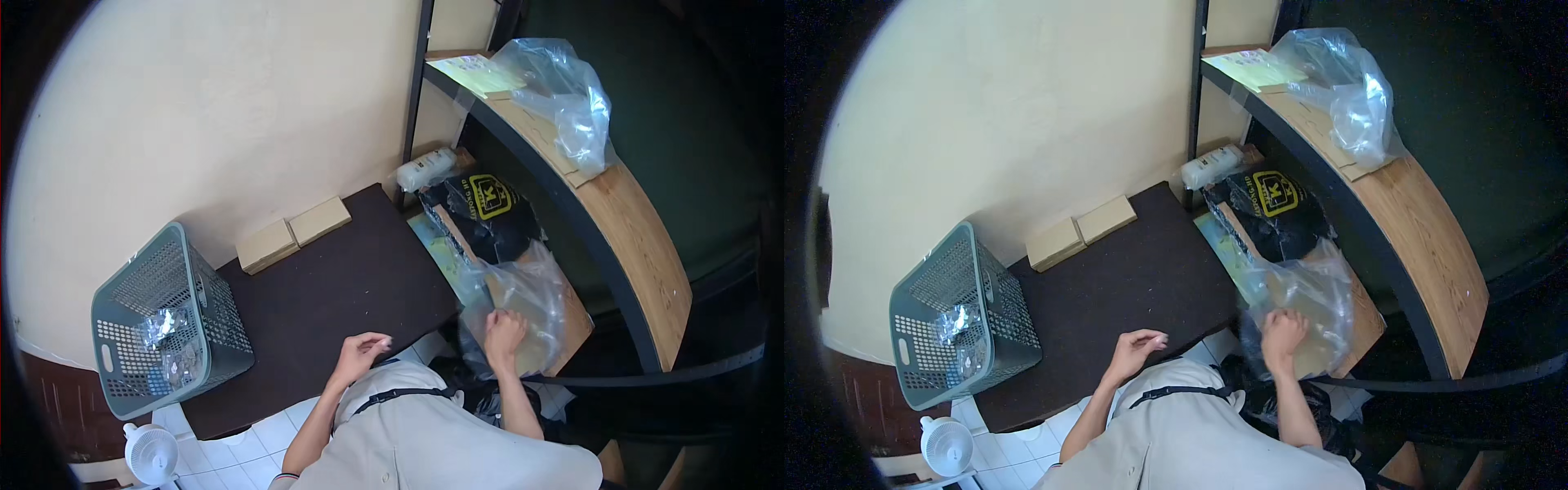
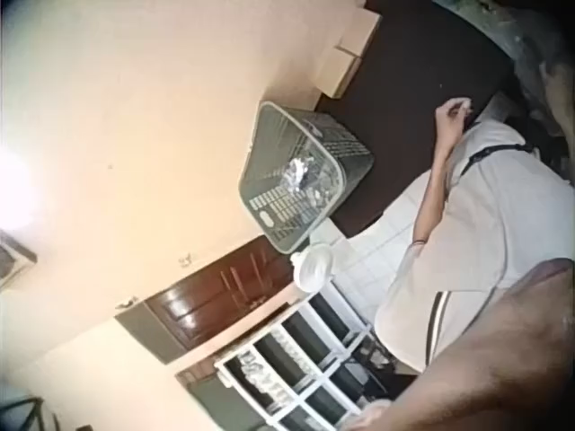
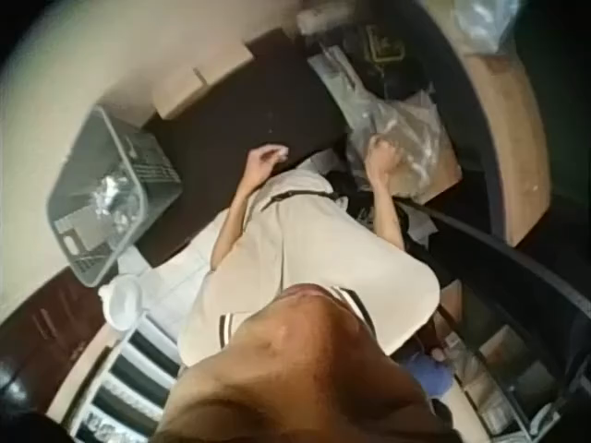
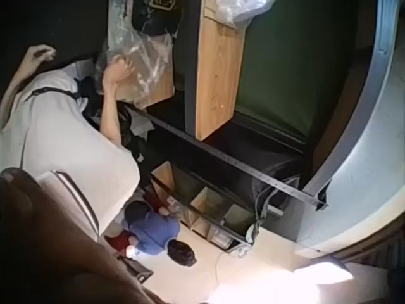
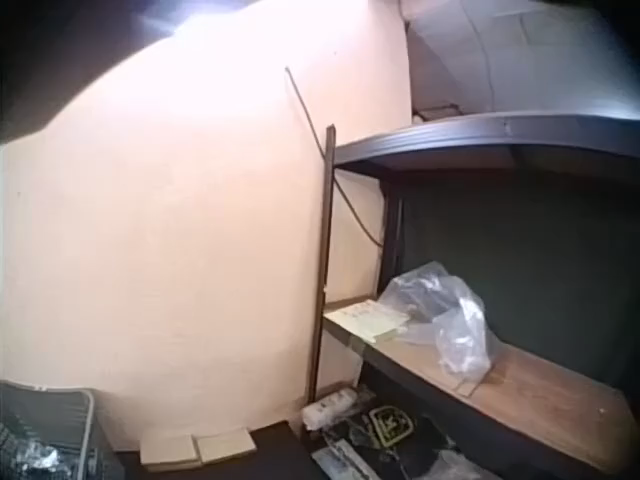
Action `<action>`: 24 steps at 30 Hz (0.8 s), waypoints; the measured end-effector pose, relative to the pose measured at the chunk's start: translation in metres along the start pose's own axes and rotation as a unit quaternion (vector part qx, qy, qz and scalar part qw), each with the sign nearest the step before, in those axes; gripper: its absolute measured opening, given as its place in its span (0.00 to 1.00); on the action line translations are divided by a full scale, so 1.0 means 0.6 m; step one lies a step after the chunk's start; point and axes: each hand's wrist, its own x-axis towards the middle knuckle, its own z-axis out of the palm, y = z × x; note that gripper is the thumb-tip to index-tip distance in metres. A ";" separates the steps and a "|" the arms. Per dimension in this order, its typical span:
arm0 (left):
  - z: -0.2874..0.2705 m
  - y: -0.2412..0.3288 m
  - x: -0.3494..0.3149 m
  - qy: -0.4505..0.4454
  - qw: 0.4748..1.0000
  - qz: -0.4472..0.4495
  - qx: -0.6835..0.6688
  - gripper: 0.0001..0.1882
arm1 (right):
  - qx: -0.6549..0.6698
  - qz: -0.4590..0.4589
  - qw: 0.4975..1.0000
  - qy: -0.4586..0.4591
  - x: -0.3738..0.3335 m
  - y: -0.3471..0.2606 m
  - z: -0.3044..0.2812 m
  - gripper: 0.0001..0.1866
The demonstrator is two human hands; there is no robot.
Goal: Assembling a small cardboard box and placing items inside.
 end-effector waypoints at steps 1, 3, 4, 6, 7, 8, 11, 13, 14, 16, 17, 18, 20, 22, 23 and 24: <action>0.010 0.027 0.002 -0.028 0.996 0.016 -0.078 0.19 | 0.009 -0.021 1.000 0.009 0.005 -0.092 -0.055 0.10; 0.053 0.063 0.001 -0.095 0.971 0.037 -0.216 0.21 | 0.078 -0.068 0.994 0.030 -0.009 -0.222 -0.138 0.07; 0.074 0.088 0.007 -0.070 0.967 0.044 -0.240 0.23 | 0.146 -0.079 0.986 0.032 -0.020 -0.267 -0.143 0.06; 0.075 0.124 0.035 -0.036 0.977 0.045 -0.204 0.26 | 0.270 -0.140 0.952 -0.008 -0.034 -0.344 -0.151 0.04; 0.067 0.131 0.047 -0.025 0.988 0.037 -0.145 0.27 | 0.298 -0.170 0.939 -0.032 -0.044 -0.362 -0.137 0.09; 0.066 0.102 0.068 0.015 0.968 0.033 -0.248 0.25 | 0.341 -0.215 0.913 -0.061 -0.035 -0.372 -0.128 0.11; 0.008 0.070 0.075 0.155 0.948 -0.021 -0.277 0.16 | 0.497 -0.167 0.823 -0.218 -0.020 -0.376 -0.105 0.14; -0.036 0.004 0.078 0.188 0.937 0.016 -0.294 0.13 | 0.527 -0.036 0.802 -0.279 -0.007 -0.356 -0.082 0.19; -0.056 -0.005 0.072 0.191 0.934 0.003 -0.302 0.13 | 0.465 -0.002 0.859 -0.215 0.004 -0.332 -0.050 0.22; -0.083 -0.016 0.056 0.217 0.923 0.011 -0.317 0.14 | 0.221 -0.068 0.973 0.000 0.030 -0.269 0.025 0.36; -0.099 -0.031 0.045 0.241 0.911 0.014 -0.334 0.14 | 0.165 -0.005 0.986 -0.007 0.038 -0.277 0.011 0.43; -0.118 -0.048 0.036 0.218 0.901 0.011 -0.375 0.15 | 0.106 0.058 0.993 -0.010 0.050 -0.288 -0.012 0.50; -0.137 -0.044 0.015 0.184 0.899 0.009 -0.398 0.15 | 0.268 0.095 0.959 0.014 0.061 -0.217 0.056 0.52; -0.153 -0.042 -0.010 0.149 0.889 0.020 -0.433 0.16 | 0.642 0.246 0.708 -0.163 0.082 -0.179 0.071 0.42; -0.157 -0.045 -0.016 0.153 0.887 0.023 -0.436 0.16 | 0.641 0.241 0.709 -0.167 0.089 -0.171 0.079 0.42; -0.159 -0.044 -0.012 0.158 0.893 0.028 -0.421 0.17 | 0.669 0.246 0.658 -0.244 0.092 -0.152 0.099 0.34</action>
